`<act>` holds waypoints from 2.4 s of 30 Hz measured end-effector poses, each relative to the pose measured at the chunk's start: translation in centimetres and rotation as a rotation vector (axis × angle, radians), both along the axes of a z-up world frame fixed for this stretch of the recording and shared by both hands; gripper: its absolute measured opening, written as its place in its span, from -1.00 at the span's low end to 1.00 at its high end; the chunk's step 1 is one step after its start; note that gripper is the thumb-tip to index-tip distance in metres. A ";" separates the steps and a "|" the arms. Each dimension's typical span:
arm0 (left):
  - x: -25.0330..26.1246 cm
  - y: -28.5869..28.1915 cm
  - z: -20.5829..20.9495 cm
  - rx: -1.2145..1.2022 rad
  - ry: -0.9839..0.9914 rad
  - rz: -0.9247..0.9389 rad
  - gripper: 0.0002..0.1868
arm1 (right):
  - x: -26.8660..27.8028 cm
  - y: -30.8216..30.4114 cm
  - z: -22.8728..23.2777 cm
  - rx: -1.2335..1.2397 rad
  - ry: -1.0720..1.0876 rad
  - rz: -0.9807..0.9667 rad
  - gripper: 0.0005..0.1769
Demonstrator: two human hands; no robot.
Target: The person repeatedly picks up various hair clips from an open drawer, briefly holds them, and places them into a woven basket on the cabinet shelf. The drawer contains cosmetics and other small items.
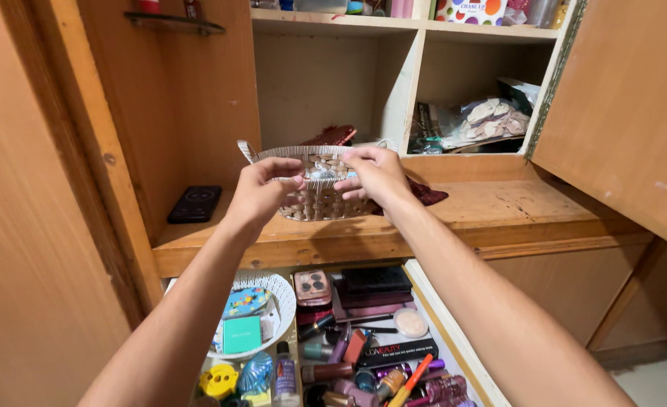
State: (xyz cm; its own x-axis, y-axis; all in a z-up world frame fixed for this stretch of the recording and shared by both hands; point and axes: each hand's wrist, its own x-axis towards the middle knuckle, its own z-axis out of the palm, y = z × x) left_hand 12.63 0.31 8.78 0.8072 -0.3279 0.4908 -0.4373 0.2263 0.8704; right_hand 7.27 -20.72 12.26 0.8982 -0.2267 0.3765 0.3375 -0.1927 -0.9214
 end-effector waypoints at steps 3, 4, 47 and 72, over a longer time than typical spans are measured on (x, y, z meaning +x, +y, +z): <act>-0.7 -0.2 -1.3 0.002 -0.001 -0.040 -0.68 | -1.6 0.0 -1.0 -0.072 0.035 0.097 -0.67; -1.1 -0.3 -1.6 0.012 -0.004 -0.040 -0.68 | -2.1 -0.1 -1.4 -0.088 0.052 0.109 -0.69; -11.8 -3.7 -13.5 0.607 -0.037 -0.112 -0.66 | -12.1 -8.9 -18.3 -0.793 0.526 0.369 -0.65; -10.7 -4.3 -12.5 0.038 0.023 -0.214 -0.71 | -12.5 -3.6 -13.6 0.247 0.077 0.374 -0.50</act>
